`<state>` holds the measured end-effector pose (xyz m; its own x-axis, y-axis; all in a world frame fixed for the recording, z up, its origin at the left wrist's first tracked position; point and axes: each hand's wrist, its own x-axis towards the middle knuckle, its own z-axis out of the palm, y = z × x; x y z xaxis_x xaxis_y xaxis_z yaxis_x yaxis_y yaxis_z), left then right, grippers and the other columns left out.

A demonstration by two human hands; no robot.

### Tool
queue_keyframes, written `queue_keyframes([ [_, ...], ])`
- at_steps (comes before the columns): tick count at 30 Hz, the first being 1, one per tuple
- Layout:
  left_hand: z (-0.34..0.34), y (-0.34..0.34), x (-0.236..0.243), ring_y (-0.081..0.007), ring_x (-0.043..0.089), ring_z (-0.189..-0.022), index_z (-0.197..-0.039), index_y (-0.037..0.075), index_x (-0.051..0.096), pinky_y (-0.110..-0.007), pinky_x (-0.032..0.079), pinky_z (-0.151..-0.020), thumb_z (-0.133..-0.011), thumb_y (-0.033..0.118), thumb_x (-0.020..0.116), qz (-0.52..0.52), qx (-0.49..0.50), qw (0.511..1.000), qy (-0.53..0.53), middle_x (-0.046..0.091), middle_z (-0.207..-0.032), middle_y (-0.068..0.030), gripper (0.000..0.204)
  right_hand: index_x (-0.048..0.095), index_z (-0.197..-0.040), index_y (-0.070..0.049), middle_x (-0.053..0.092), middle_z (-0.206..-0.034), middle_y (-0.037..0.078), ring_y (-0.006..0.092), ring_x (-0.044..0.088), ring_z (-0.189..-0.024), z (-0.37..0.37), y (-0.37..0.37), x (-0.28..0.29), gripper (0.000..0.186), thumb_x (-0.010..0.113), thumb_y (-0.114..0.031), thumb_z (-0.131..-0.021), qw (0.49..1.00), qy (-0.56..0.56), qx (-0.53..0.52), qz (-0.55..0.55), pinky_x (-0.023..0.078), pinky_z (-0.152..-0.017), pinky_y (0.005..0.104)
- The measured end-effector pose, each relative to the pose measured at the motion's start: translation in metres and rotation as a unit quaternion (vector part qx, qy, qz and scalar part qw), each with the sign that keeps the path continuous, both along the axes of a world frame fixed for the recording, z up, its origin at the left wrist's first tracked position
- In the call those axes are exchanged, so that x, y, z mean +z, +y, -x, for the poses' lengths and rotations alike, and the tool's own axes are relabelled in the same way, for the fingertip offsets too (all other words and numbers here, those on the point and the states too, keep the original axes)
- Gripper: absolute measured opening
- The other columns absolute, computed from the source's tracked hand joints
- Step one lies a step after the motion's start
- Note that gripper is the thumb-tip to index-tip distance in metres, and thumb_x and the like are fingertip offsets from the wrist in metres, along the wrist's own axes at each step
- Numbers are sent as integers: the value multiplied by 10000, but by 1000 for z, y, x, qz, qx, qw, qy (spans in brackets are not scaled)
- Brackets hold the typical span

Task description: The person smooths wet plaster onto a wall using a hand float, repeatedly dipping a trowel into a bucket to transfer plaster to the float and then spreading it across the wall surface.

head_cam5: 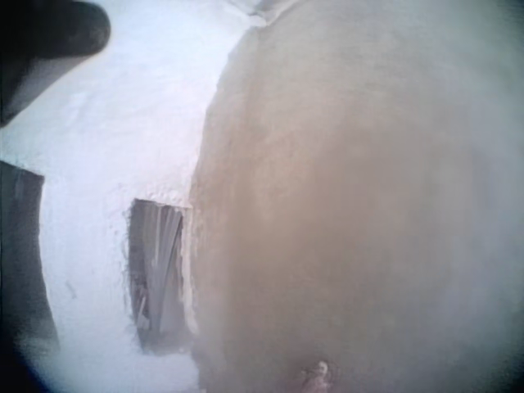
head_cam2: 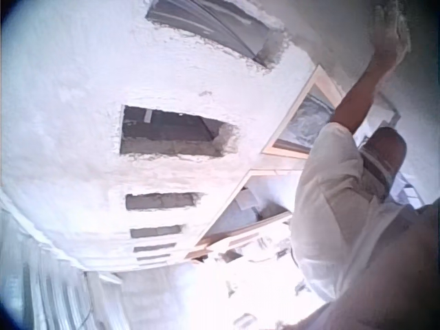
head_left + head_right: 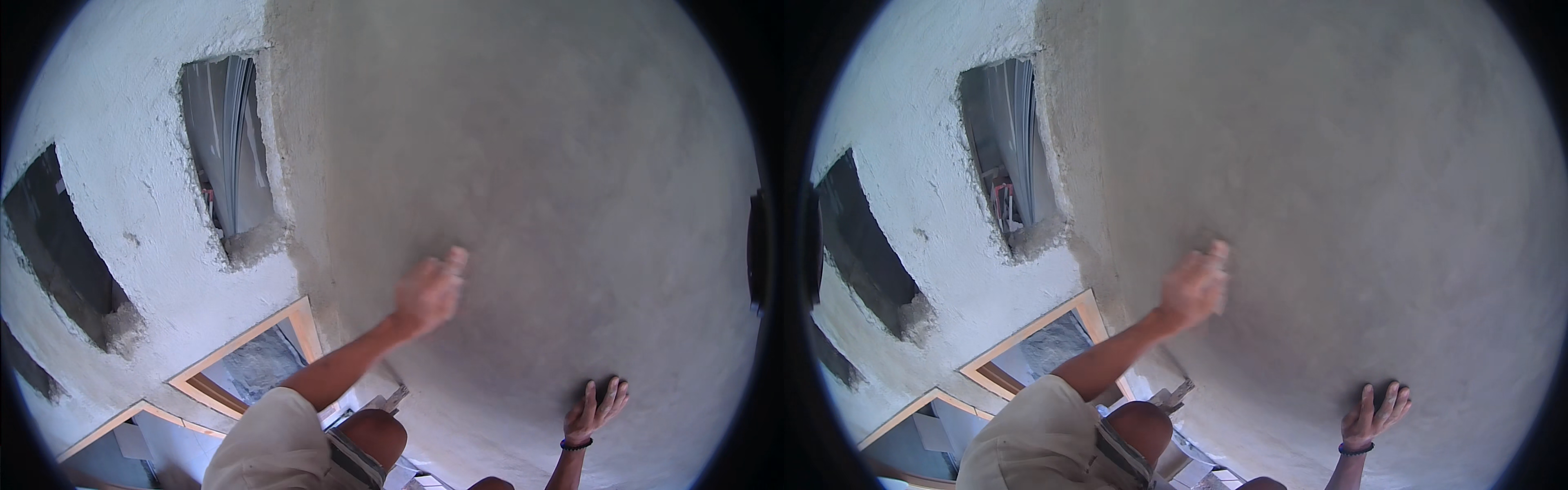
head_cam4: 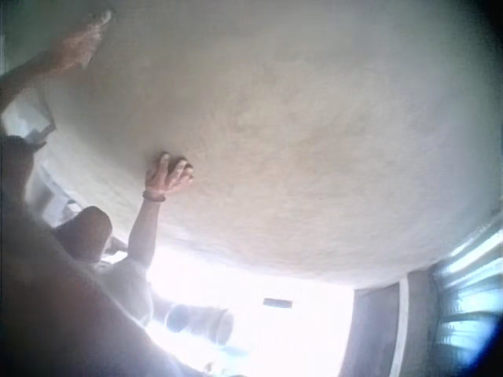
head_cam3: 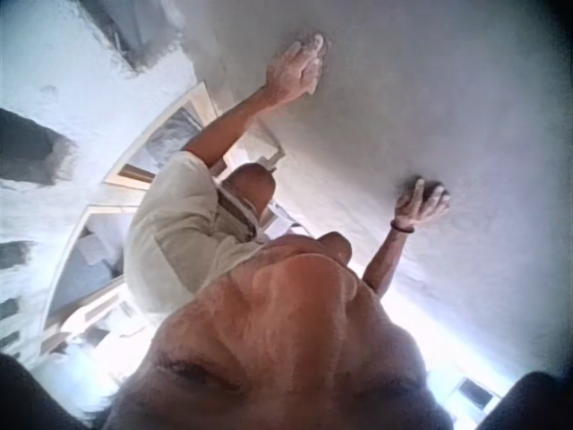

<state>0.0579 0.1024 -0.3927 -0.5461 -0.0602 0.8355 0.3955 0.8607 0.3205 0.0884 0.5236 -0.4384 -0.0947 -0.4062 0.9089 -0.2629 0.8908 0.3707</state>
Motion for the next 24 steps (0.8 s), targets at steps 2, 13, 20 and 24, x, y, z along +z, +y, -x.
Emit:
queue_keyframes([
  [2,23,-55,-10,-339,636,-924,-1481,96,390,-407,518,-849,-929,191,579,-68,39,993,88,634,-1134,-223,591,679,-1123,-60,478,-1429,227,420,364,-1389,-1,4,-2,252,485,-85,-964,1000,-7,8,-13,241,-1124,610],
  [13,5,-12,96,-336,624,-748,-1438,112,461,-433,515,-681,-880,223,611,8,59,998,14,607,-849,-160,587,676,-1135,-71,473,-1434,222,429,372,-1379,-4,0,0,260,474,-82,-971,1000,14,-12,-10,239,-1122,617],
  [20,21,-35,154,-330,615,-705,-1424,91,463,-433,508,-626,-902,243,586,-70,68,989,115,598,-824,-167,557,678,-1148,-92,463,-1447,210,417,366,-1386,1,1,-3,272,473,-103,-970,1000,12,2,-12,242,-1117,619],
  [24,9,11,123,-310,603,-718,-1444,102,451,-400,516,-662,-896,196,604,-2,58,995,76,580,-852,-152,577,679,-1156,-93,468,-1447,199,412,368,-1387,0,4,4,278,468,-114,-974,999,32,3,-15,249,-1110,622],
])
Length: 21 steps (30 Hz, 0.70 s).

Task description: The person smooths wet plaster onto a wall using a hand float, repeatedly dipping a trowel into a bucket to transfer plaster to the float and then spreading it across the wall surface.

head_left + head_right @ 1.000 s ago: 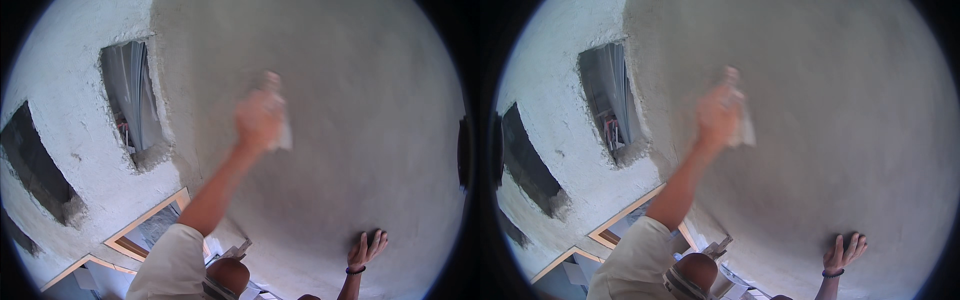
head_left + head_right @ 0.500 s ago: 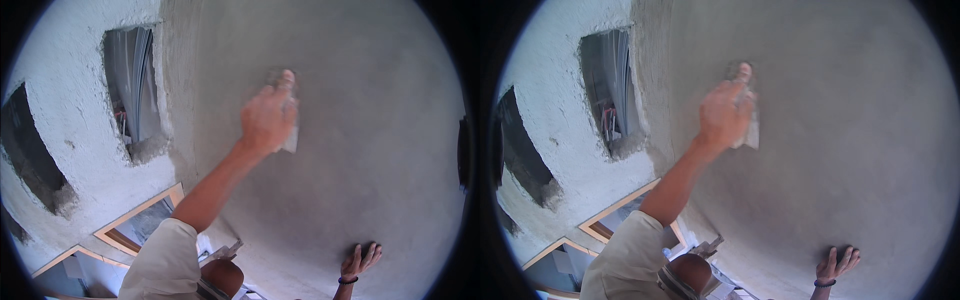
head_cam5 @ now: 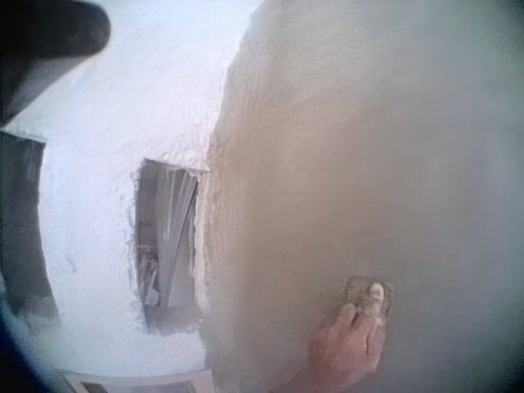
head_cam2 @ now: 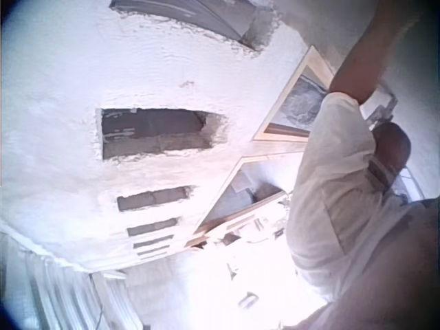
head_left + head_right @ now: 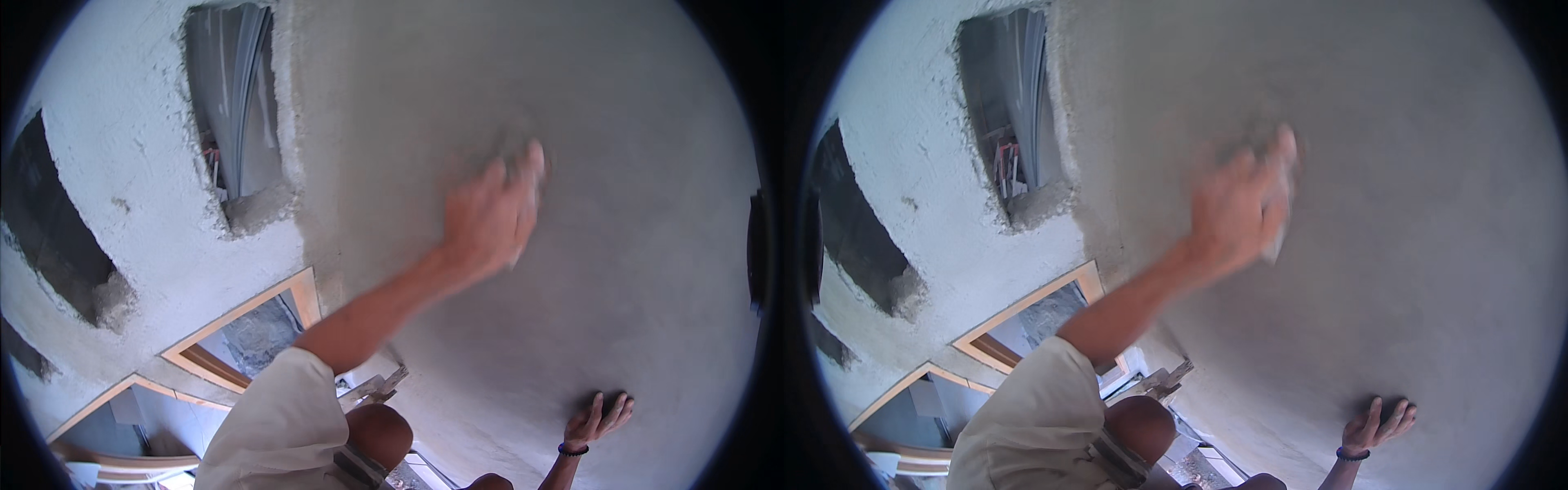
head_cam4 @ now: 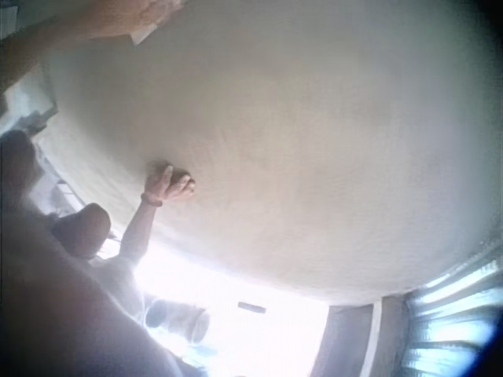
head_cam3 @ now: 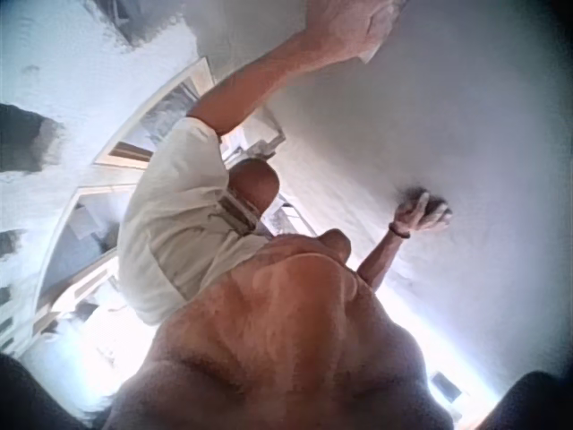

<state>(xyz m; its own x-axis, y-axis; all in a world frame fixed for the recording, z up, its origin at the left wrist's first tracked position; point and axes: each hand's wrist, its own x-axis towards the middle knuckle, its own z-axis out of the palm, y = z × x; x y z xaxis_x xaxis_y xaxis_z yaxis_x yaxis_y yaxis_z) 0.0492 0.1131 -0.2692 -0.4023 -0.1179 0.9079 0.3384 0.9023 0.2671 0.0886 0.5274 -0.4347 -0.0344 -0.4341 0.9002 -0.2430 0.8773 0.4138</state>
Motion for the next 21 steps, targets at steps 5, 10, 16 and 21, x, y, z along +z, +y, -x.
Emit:
queue_keyframes([
  [5,9,-51,-184,-316,648,-847,-1446,39,426,-416,530,-768,-944,195,561,-81,-29,996,12,654,-1062,-190,542,677,-1155,-72,474,-1438,213,418,382,-1375,2,-2,-7,278,467,-134,-984,1000,-7,-4,-6,276,-1095,620],
  [10,37,-124,-132,-318,651,-951,-1451,34,416,-408,502,-866,-980,214,509,-309,-6,951,-22,662,-1068,-218,512,661,-1171,-54,467,-1438,219,434,375,-1375,1,-2,-7,275,488,-127,-971,1000,3,9,-26,276,-1099,619],
  [16,4,-16,-126,-278,601,-701,-1441,91,455,-389,529,-652,-896,197,608,-110,-31,993,-33,585,-791,-125,576,642,-1205,-49,458,-1433,243,457,374,-1366,1,7,-1,315,439,-106,-972,999,24,-13,-28,284,-1099,618],
  [21,10,-69,-222,-292,598,-662,-1410,78,489,-377,530,-621,-868,148,633,-183,-28,983,-3,592,-832,-138,565,616,-1242,-44,430,-1453,243,467,361,-1369,3,-12,-10,327,423,-99,-983,1000,8,-5,-20,278,-1100,623],
])
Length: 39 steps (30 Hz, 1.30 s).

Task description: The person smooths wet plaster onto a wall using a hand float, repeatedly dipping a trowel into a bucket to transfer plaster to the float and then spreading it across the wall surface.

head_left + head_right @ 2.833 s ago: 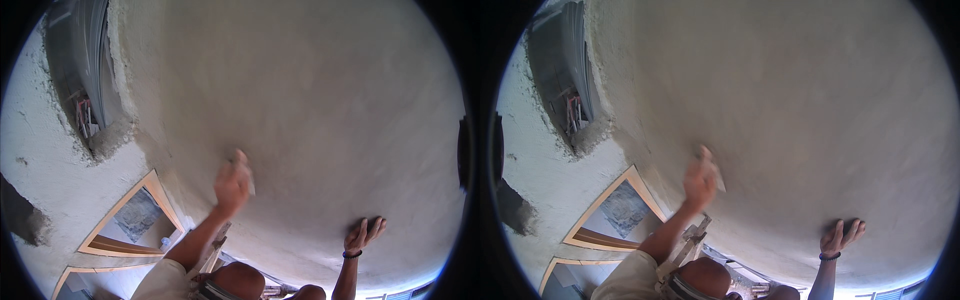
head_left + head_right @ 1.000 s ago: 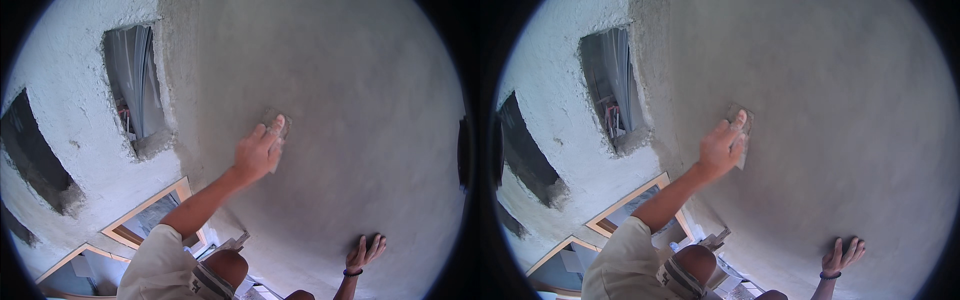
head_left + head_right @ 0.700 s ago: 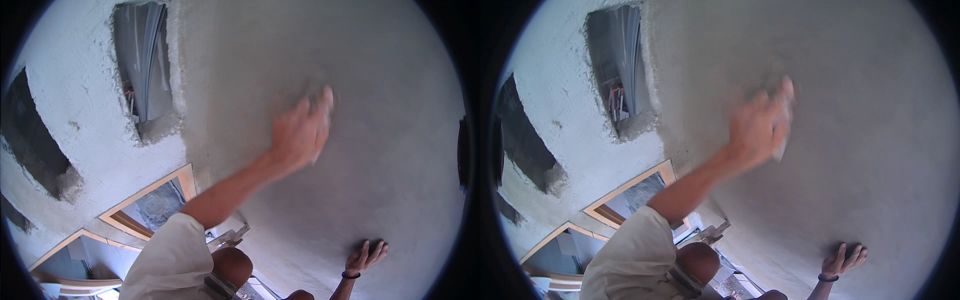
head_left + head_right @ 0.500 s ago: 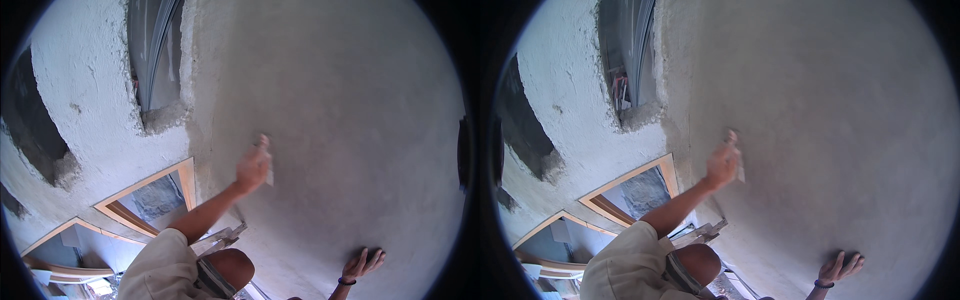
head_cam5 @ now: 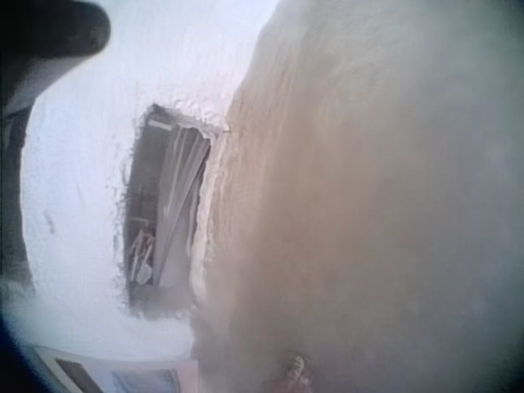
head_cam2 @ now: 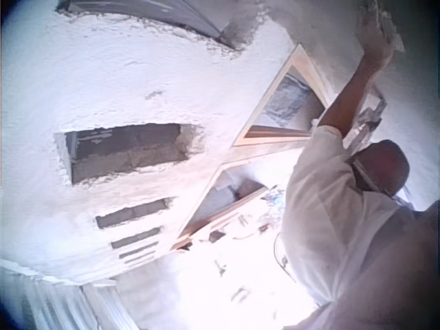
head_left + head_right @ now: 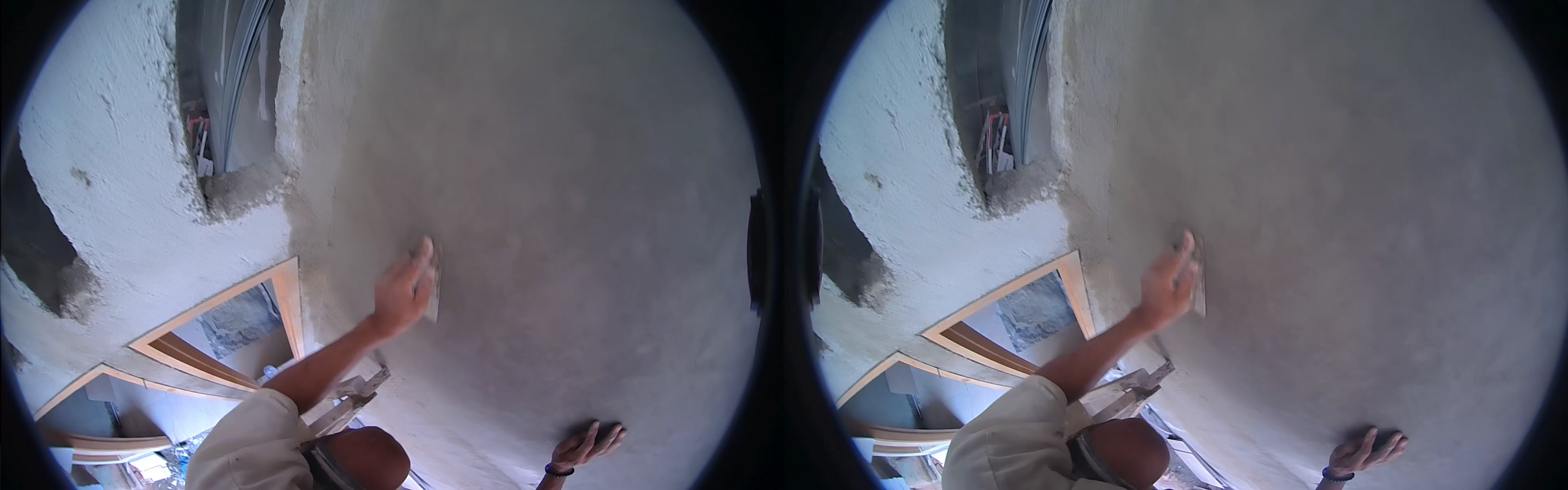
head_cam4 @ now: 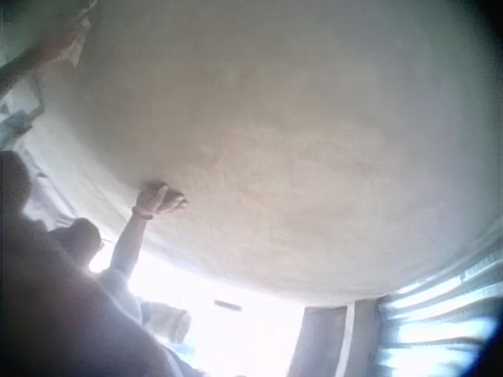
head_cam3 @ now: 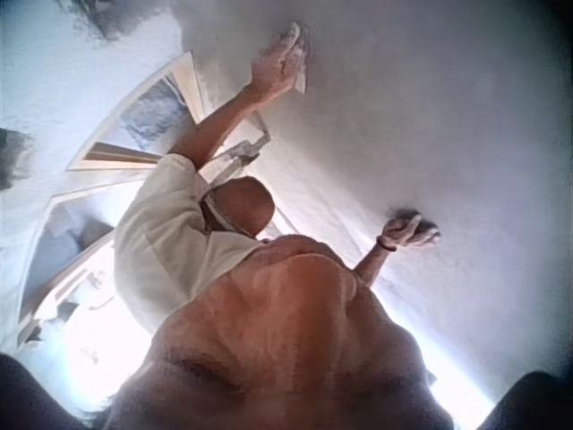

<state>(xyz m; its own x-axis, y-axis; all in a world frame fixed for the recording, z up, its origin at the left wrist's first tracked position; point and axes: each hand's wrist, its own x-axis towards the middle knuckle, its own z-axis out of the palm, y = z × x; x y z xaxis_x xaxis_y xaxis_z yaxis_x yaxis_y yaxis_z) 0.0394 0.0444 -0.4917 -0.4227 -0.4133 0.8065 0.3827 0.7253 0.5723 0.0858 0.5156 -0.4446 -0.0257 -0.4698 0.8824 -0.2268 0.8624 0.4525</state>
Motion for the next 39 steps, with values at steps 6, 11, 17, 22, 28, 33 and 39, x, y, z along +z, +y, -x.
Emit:
queue_keyframes([
  [6,4,18,97,-244,563,-616,-1441,103,470,-355,477,-551,-873,139,633,13,28,999,-17,537,-756,-103,592,594,-1266,-39,401,-1473,242,464,317,-1393,0,9,7,338,412,-114,-992,1000,0,-3,-11,268,-1106,626],
  [11,-13,17,15,-236,564,-614,-1438,101,473,-353,482,-541,-867,150,640,84,15,995,-54,530,-755,-112,596,577,-1281,-40,384,-1483,242,459,290,-1406,-1,5,4,341,411,-98,-990,1000,-8,-4,-10,278,-1105,620],
  [17,15,-7,101,-212,577,-606,-1427,104,488,-348,509,-538,-853,159,651,-24,53,998,22,527,-753,-98,600,562,-1298,-50,372,-1487,246,460,277,-1411,-4,2,6,347,392,-117,-1002,1000,-12,-11,-20,273,-1106,621],
  [22,-5,17,26,-218,569,-580,-1435,110,478,-345,494,-505,-826,125,656,57,3,998,-21,527,-730,-87,635,555,-1301,-49,354,-1494,253,464,274,-1409,-1,5,4,346,384,-122,-1010,1000,-9,-17,-14,267,-1101,633],
  [28,12,-12,74,-208,536,-538,-1425,112,493,-340,477,-485,-824,123,653,-35,20,999,21,507,-716,-73,622,535,-1307,-35,341,-1495,264,474,262,-1409,-2,-7,6,359,359,-129,-1008,999,-14,-22,-22,251,-1099,645],
  [33,-4,14,46,-230,566,-579,-1386,107,527,-379,463,-465,-835,210,664,47,1,999,-13,542,-755,-90,577,484,-1328,-1,309,-1508,270,461,228,-1423,-4,-12,8,376,334,-160,-1021,998,-27,-44,-34,227,-1104,654],
  [39,7,-14,60,-230,545,-551,-1384,107,536,-357,468,-478,-808,163,665,-47,-4,999,-4,522,-772,-73,593,468,-1343,-9,280,-1526,259,455,221,-1427,-8,-5,4,388,335,-199,-1032,997,-34,-59,-27,217,-1108,654],
])
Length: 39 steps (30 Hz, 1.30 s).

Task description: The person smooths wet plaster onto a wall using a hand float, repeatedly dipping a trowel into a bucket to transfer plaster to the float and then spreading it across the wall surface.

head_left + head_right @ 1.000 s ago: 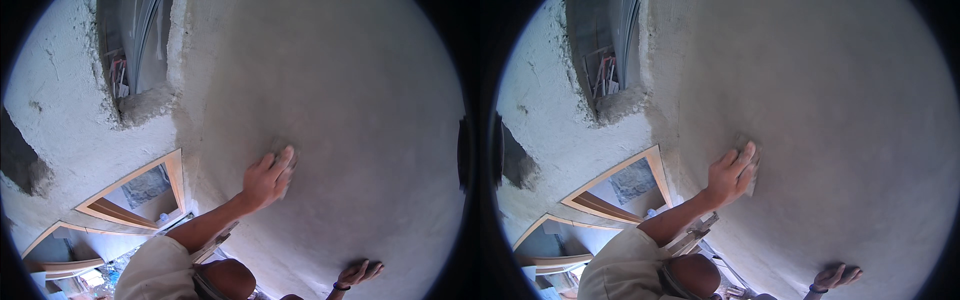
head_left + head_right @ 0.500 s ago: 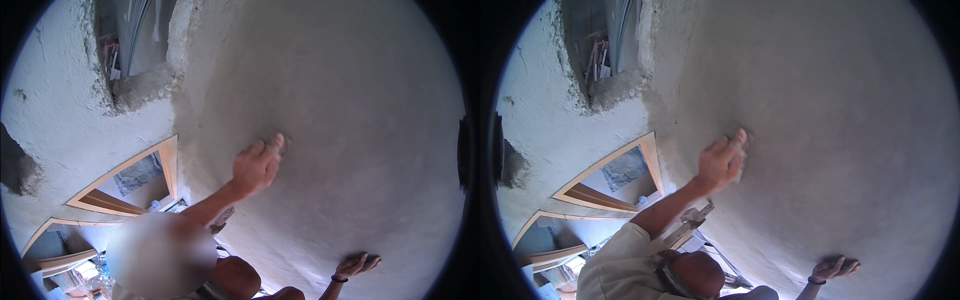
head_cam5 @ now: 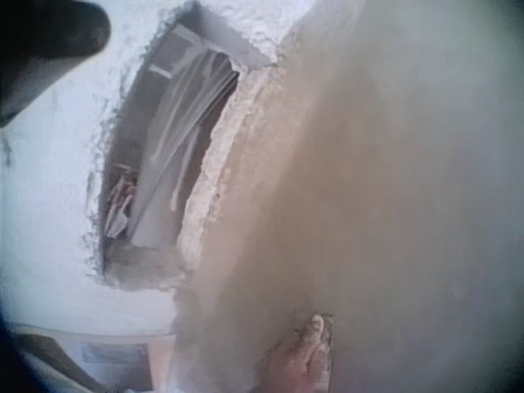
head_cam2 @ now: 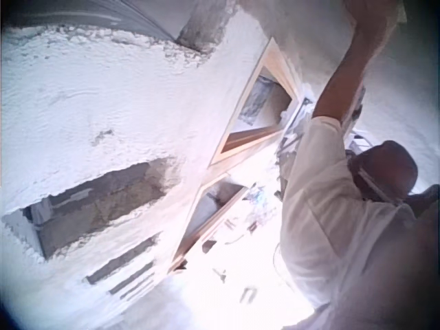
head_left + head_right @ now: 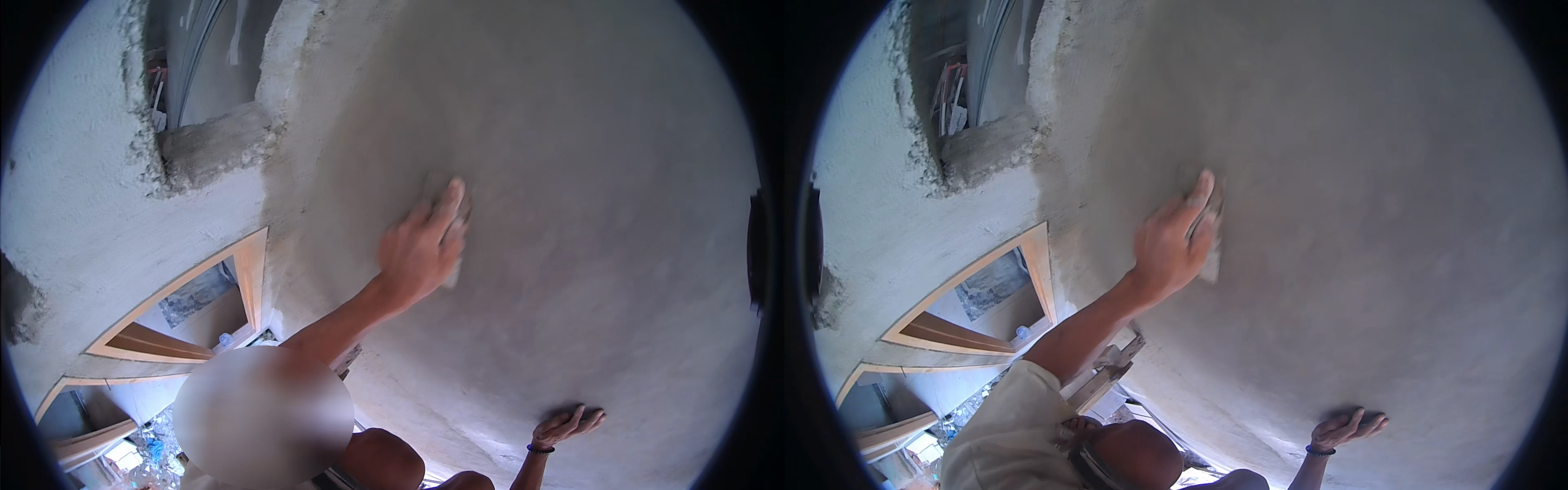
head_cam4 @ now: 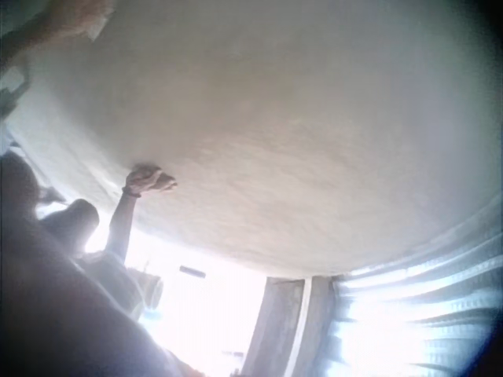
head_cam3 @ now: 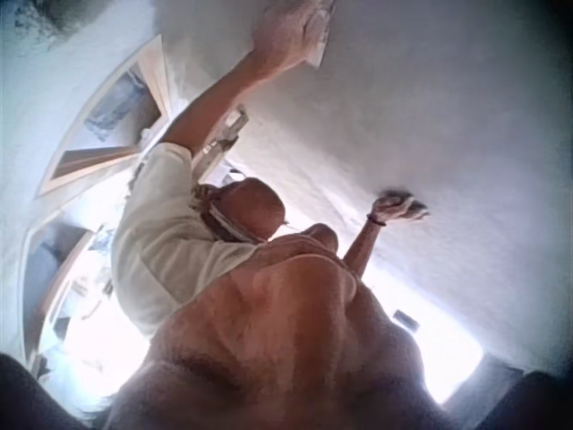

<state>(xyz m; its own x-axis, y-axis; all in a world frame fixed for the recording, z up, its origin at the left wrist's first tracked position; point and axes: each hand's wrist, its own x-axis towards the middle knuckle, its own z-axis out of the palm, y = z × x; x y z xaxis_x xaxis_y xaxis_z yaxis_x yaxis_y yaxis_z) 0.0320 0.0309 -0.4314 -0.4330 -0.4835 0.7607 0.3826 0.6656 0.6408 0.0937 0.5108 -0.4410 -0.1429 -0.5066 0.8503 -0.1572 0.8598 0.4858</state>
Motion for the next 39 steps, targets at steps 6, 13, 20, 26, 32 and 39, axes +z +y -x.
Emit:
queue_keyframes([
  [6,-12,25,29,-239,563,-558,-1356,103,565,-356,476,-491,-811,167,666,62,-6,998,4,515,-729,-73,558,436,-1398,-62,233,-1549,232,456,188,-1439,-1,-12,3,401,364,-222,-1037,1000,-10,4,14,191,-1114,660],
  [13,6,-14,-6,-273,583,-614,-1390,95,519,-390,493,-535,-855,165,642,43,1,997,57,559,-796,-132,553,426,-1408,-68,209,-1560,221,444,165,-1449,-5,-12,-3,414,368,-257,-1044,999,-39,-6,26,191,-1119,658],
  [20,-6,6,74,-297,598,-703,-1395,102,501,-425,499,-582,-864,185,652,49,-18,998,19,572,-897,-160,559,428,-1407,-78,195,-1563,219,446,147,-1452,-6,-15,-2,410,367,-263,-1045,999,-36,-14,29,185,-1123,657],
  [26,-14,8,-30,-271,545,-675,-1403,147,517,-408,492,-566,-847,186,658,148,12,989,20,501,-838,-108,575,420,-1406,-52,195,-1561,230,463,144,-1447,-11,-14,-3,427,368,-265,-1040,998,-55,-31,24,184,-1120,663],
  [32,18,-88,108,-393,637,-924,-1424,221,494,-517,510,-776,-981,310,508,5,25,999,-45,635,-1004,-232,452,457,-1380,0,237,-1552,245,456,176,-1444,-6,-12,-1,449,370,-285,-1045,999,-34,-11,13,197,-1116,645],
  [39,28,-84,-8,-365,629,-836,-1439,123,462,-457,511,-781,-945,224,547,-49,94,994,-35,629,-935,-220,512,439,-1406,0,227,-1556,246,458,176,-1443,-5,-21,-2,461,351,-275,-1046,1000,-21,-1,19,188,-1121,644],
])
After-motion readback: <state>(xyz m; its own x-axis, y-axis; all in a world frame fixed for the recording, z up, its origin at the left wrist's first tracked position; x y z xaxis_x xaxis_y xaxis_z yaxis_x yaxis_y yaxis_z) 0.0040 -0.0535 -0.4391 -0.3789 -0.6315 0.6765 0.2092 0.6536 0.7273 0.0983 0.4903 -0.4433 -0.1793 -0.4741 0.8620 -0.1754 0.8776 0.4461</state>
